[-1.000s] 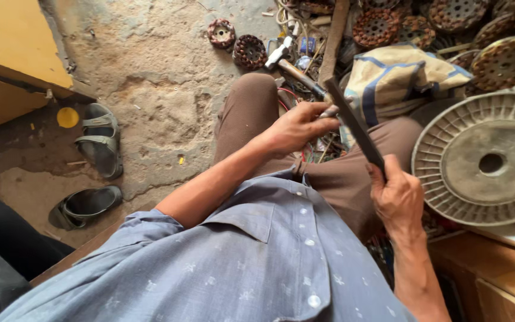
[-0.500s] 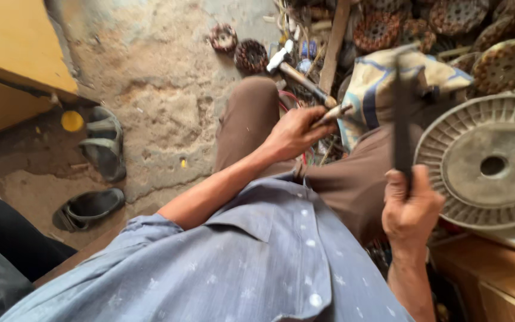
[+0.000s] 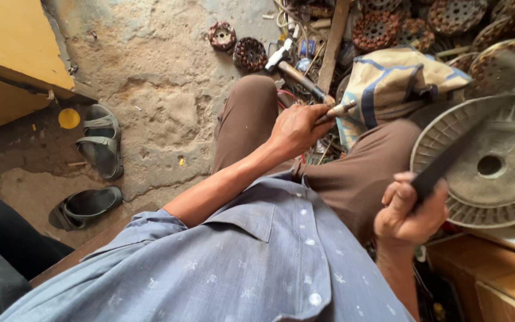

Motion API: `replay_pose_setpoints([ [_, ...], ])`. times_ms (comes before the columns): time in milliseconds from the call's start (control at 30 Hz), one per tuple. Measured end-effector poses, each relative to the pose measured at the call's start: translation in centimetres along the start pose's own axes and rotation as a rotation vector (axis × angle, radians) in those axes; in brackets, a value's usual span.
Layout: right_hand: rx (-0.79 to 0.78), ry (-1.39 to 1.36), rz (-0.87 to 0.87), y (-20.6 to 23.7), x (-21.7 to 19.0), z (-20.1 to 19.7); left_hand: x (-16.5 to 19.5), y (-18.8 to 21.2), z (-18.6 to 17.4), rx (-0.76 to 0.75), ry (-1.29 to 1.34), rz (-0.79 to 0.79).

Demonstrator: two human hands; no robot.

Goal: The person sits on the floor in a workshop and uses a hammer and metal rod to tap and adjust a motor rotor. They then retrieve a wrapped rotor from a shelf, unwrap it, and fit the metal rod into its center before placing it on the floor.

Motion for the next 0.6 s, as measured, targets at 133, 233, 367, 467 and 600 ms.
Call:
replay_pose_setpoints([
  [133, -0.378, 0.710, -0.229, -0.8, 1.6, 1.5, -0.2, -0.3, 0.6, 0.024, -0.129, 0.007],
  [233, -0.325, 0.519, -0.227, -0.8, 1.8, 1.2, -1.2, -0.1, 0.0, 0.108, -0.154, 0.013],
  [367, -0.304, 0.383, -0.066, -0.9, -0.1, 0.5, -1.4, 0.2, -0.1, 0.069, -0.158, -0.017],
  [467, -0.287, 0.418, -0.089, -1.1, -1.6, 0.2, -0.8, 0.4, 0.0, 0.112, -0.097, 0.019],
  [600, -0.103, 0.068, -0.151, -0.7, -0.9, 0.7, -0.5, 0.4, 0.1, 0.062, -0.093, -0.008],
])
Point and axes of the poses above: each hand's wrist, its own y-axis away from the middle knuckle, its own z-axis out of the palm, x = y × z, the point moved 1 cm from there along -y, towards the middle knuckle, and after that the axes turned 5 degrees about z, right-handed, at the moved point
